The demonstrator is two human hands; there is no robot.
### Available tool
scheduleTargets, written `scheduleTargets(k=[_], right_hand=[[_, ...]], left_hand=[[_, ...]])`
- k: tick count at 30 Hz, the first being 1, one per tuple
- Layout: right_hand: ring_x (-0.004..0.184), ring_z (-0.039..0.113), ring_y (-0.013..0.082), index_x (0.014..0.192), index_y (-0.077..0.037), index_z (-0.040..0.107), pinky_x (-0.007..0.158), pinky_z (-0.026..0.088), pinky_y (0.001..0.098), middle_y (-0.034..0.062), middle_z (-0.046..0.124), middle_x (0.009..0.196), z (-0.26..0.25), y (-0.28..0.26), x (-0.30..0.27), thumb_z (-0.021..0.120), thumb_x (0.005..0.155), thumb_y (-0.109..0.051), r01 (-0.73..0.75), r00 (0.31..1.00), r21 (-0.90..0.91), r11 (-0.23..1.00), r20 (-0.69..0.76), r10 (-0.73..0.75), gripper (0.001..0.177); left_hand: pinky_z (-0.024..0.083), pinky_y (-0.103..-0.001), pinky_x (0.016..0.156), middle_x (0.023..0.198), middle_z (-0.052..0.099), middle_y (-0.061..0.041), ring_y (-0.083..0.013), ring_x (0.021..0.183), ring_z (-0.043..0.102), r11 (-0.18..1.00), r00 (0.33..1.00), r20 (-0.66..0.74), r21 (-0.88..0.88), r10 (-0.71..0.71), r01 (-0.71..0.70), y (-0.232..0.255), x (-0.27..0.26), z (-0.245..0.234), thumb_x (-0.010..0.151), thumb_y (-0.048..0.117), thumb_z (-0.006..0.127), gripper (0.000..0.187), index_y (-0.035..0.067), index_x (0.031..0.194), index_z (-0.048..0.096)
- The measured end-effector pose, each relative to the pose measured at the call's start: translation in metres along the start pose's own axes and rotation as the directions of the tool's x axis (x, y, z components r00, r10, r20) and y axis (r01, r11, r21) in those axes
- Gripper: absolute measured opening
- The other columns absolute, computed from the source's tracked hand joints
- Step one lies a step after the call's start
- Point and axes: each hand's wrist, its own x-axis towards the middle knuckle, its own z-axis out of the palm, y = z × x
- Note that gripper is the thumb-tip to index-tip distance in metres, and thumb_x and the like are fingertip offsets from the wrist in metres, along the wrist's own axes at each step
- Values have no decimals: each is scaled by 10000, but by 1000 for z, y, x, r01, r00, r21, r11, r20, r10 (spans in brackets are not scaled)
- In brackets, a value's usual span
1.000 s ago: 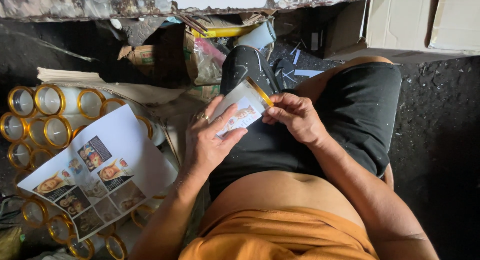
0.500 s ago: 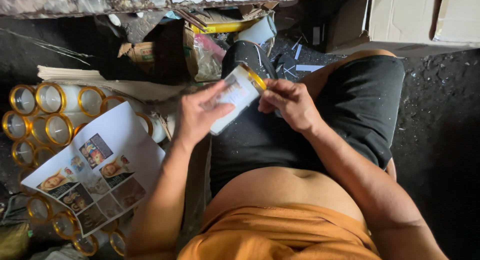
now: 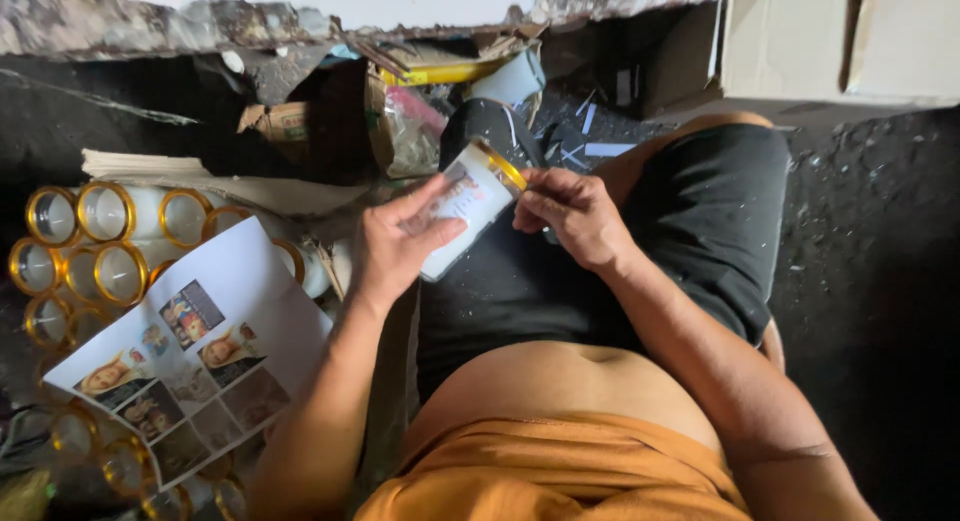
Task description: Cutting out printed labels with scissors and preparing to apply them to glass candle jars
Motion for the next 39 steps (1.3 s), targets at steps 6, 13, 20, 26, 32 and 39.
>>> scheduleTargets(k=[6, 13, 20, 26, 32, 39], right_hand=[[724, 765, 270, 1146, 87, 711, 679, 652, 389, 230, 749, 805, -2, -9, -5, 707, 938, 1, -19, 1000, -53, 998, 6, 19, 225], [734, 768, 254, 1127, 93, 714, 675, 653, 373, 206, 753, 802, -8, -11, -7, 707, 944, -12, 27, 998, -161, 987, 62, -17, 211], [746, 774, 266, 1133, 104, 716, 687, 655, 392, 220, 756, 815, -8, -13, -9, 729, 939, -14, 48, 997, -187, 981, 60, -38, 227], [737, 764, 259, 1109, 103, 724, 674, 650, 393, 213, 746, 799, -6, -13, -8, 719, 935, 14, 82, 996, -185, 979, 54, -73, 196], [720, 755, 241, 1137, 84, 717, 666, 645, 380, 200, 751, 806, -23, -24, -13, 722, 924, 9, 96, 995, -347, 933, 18, -96, 226], [717, 635, 224, 875, -103, 711, 656, 506, 344, 71, 662, 794, -70, -217, -40, 783, 1003, -22, 257, 385, -957, 134, -26, -923, 168]], left_hand=[[563, -405, 771, 1080, 741, -283, -349, 866, 722, 994, 994, -31, 40, 101, -99, 6, -13, 8, 780, 159, 915, 565, 138, 1304, 705], [562, -477, 892, 1260, 650, -288, -390, 989, 663, 982, 979, -102, 85, 176, -168, 45, -28, 10, 765, 135, 900, 603, 83, 1325, 681], [568, -491, 818, 1284, 692, -201, -389, 1017, 720, 770, 908, -58, 554, 416, -317, 10, -31, 21, 757, 418, 897, 577, 201, 1269, 745], [537, -536, 838, 1305, 672, -219, -399, 1090, 690, 765, 919, -29, 565, 394, -310, 4, -32, 22, 795, 416, 879, 552, 193, 1278, 735], [588, -435, 804, 1279, 701, -130, -314, 1015, 731, 664, 818, -51, 613, 573, -427, 3, -25, 23, 737, 457, 895, 565, 221, 1230, 752], [558, -424, 853, 1239, 719, -115, -302, 1028, 713, 627, 831, -4, 659, 556, -415, 3, -22, 18, 742, 475, 853, 522, 212, 1185, 768]])
